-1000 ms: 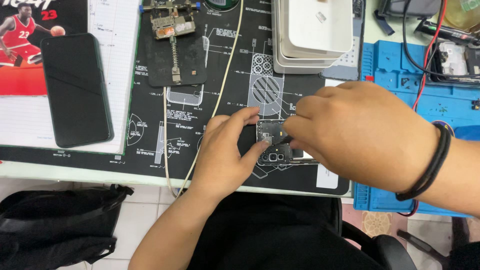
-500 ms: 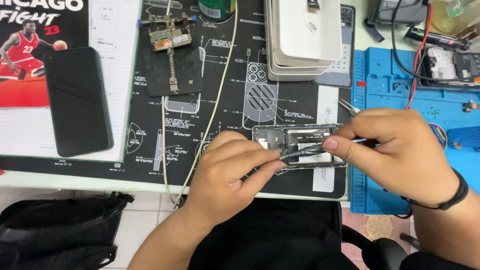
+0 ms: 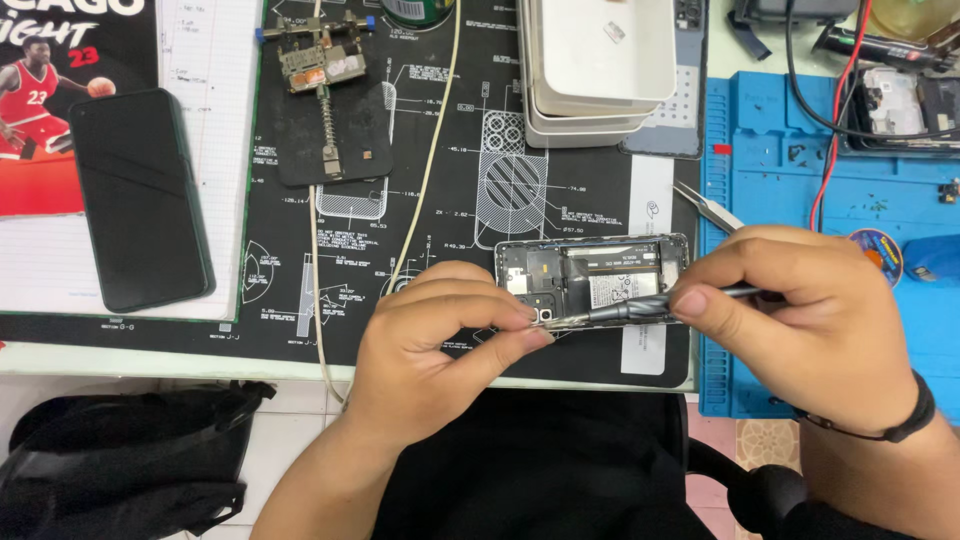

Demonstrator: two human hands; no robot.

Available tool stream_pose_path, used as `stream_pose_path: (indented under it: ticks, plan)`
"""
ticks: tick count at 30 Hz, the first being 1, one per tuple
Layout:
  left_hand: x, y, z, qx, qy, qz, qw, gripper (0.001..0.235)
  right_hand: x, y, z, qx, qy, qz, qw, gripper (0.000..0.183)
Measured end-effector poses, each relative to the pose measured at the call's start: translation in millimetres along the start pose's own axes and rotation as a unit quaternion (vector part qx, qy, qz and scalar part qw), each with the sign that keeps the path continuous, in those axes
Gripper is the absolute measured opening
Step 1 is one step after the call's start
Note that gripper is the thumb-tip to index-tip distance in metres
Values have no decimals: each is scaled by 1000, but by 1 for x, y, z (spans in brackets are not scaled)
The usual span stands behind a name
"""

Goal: The person uses a hot air gun to heat the edges of a disassembled smartphone, then tests the screen by entering a passcode. They reattach the camera module and use a screwdriver to secure internal components, repeatedly checking the display during the process.

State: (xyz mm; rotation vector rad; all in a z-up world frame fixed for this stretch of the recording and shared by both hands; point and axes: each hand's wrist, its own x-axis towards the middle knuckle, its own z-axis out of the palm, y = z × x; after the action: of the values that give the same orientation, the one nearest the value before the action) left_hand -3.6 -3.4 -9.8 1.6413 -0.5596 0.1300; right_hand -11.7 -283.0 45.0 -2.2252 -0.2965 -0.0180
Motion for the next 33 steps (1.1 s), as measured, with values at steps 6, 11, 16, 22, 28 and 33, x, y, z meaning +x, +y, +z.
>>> stream_pose_path:
  ticks: [6,11,16,22,28,33]
  plan:
    - [1,3,-2,22,-13,10,1000,15,-1,2,-1,-13,-6,-20,1000,13]
    - [0,4,-2,37,-21,8,999,13,1,2,-8,-47,-19,-48,998,20]
    - [-2,2,-3,20,-39,4,999,9,5,2,-11,-16,-36,-136,990,27]
    - [-3,-3,-1,23,-33,18,999,14,6,-1,-8,-59,-40,-36,997,24]
    - [-9,-12,-8,6,4,-8,1000,66,12,-18,-4,-173,-15,-97,980,26]
    - [-10,-26,-1,78,68,-89,991,65,29,-36,15,-259,-81,-278,921,22]
